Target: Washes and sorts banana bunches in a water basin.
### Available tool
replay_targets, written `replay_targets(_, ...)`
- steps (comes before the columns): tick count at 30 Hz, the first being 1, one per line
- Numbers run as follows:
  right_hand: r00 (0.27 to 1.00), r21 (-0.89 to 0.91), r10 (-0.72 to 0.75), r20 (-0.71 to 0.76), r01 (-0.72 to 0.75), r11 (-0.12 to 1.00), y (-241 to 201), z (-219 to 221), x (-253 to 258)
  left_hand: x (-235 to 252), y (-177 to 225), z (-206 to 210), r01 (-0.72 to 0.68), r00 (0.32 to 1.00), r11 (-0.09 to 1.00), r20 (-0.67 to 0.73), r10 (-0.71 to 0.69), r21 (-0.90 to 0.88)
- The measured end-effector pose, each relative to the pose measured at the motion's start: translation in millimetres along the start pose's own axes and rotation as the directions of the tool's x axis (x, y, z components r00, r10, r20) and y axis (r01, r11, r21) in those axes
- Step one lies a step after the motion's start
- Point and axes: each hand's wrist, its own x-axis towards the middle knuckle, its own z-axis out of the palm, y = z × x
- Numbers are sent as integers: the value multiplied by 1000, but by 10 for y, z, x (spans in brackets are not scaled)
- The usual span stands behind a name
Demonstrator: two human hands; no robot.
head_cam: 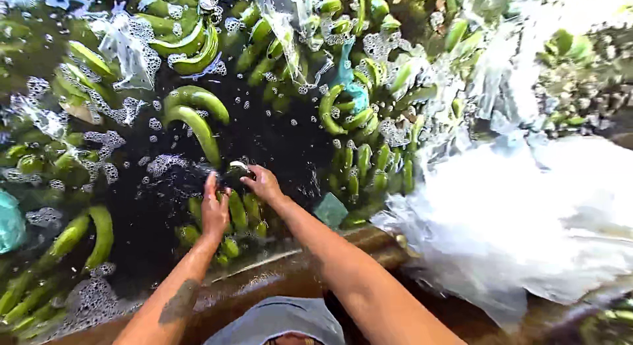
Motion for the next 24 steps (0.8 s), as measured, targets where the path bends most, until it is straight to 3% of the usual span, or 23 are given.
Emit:
replay_targets(2,992,-81,48,115,-39,996,-39,24,86,108,40,101,186,979,978,71,-193,98)
replay_targets(4,975,-153,129,183,-101,983,-108,64,98,120,-3,78,216,965,966,118,-233,141)
replay_targets(5,965,-148,177,191,-150,978,-123,72,85,75,-59,54,215,969,973,106,-223,81)
replay_targets(10,921,201,346,178,-378,904,105,78,-11,-141,-368,-105,277,949,882,-34,-313,-382)
replay_targets(13,952,438,287,110,-305,846,166,-84,-182,21,-356,-235,456,869,793,10,-495,-405)
replay_targets(15,973,561,228,-23,-176,809,289,-254,-306,170,-280,-323,511,845,810,-2,-534,-288)
replay_targets(17,987,455,156,-48,-117,883,487,-421,-423,218,-213,-395,324,944,946,66,-322,-14)
replay_targets(19,994,263,101,47,-110,959,625,-473,-520,221,-114,-330,5,968,973,242,-62,229)
replay_targets(21,992,144,69,107,-84,986,647,-395,-558,248,16,-249,-107,927,919,372,-45,379)
replay_targets(24,996,33,81,30,-82,996,505,-275,-515,351,13,-270,-30,880,920,447,-161,390)
